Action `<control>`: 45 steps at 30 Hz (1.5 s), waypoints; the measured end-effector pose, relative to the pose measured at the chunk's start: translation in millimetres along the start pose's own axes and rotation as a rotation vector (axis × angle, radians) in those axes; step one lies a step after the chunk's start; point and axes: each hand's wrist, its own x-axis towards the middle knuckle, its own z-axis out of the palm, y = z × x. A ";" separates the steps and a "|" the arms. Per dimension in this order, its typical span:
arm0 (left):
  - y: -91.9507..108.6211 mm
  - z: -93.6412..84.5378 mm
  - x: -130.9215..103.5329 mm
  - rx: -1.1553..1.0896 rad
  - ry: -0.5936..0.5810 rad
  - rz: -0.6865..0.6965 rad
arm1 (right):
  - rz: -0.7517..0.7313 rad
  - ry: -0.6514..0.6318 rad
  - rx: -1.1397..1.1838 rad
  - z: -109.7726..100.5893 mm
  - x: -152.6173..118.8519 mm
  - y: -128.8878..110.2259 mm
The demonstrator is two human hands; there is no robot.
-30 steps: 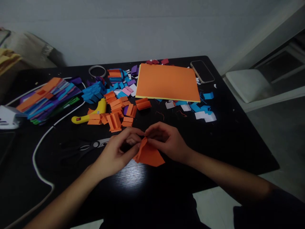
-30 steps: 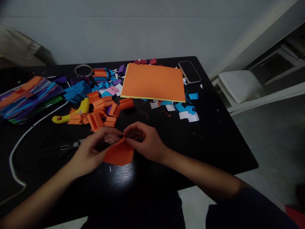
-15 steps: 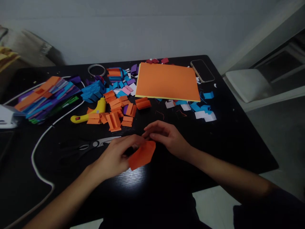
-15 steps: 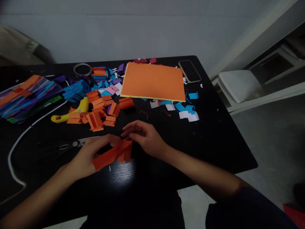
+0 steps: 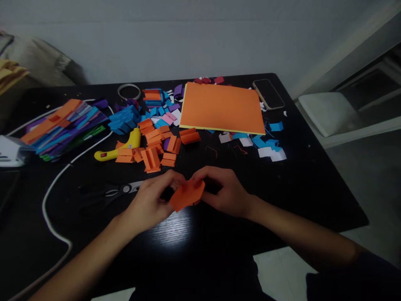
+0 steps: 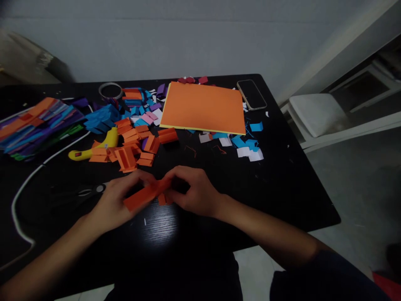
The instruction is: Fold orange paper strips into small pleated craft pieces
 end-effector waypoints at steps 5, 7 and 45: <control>-3.9 -0.8 -1.8 -0.014 -0.009 0.020 | -0.018 0.008 0.043 -2.1 0.7 -2.2; -3.5 -0.8 -2.7 -0.014 0.002 0.019 | -0.015 0.012 0.043 -2.2 0.5 -2.2; 5.9 11.4 5.2 -0.633 0.137 -0.410 | 0.287 0.069 0.421 2.6 4.1 -5.6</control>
